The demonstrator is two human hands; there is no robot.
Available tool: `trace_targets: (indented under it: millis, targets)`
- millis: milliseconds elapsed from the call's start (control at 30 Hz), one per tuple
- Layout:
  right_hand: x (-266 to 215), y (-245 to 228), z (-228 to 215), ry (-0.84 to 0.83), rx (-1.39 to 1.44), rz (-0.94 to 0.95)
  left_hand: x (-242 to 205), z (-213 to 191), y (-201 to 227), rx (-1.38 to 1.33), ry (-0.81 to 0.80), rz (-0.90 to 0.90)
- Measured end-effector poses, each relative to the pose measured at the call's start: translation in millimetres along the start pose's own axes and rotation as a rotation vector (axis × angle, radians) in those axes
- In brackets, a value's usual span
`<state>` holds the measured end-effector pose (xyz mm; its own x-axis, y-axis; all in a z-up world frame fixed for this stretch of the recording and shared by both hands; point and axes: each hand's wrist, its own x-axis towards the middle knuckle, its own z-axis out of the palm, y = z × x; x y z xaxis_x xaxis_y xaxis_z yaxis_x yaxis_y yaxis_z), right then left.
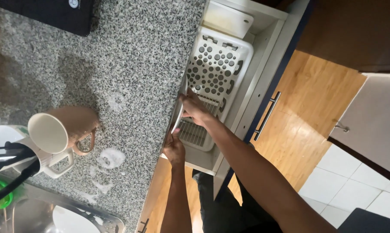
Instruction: Washing ceramic plates in a sink, rinsing them under running water, and placing them in a pull-out drying rack.
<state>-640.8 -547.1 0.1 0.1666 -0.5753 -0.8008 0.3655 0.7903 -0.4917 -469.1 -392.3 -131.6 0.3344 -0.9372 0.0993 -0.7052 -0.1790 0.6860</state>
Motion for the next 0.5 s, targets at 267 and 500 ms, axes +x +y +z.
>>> trace_targets:
  millis: [267,500]
  targets:
    - [44.5,30.2,-1.2,-0.070,-0.027,0.008,-8.2,11.7,-91.4,0.571,-0.228,0.082]
    - [60.5,34.0,4.5,-0.078,-0.023,-0.047,-6.2,-0.2,-139.3,1.112,-0.273,0.448]
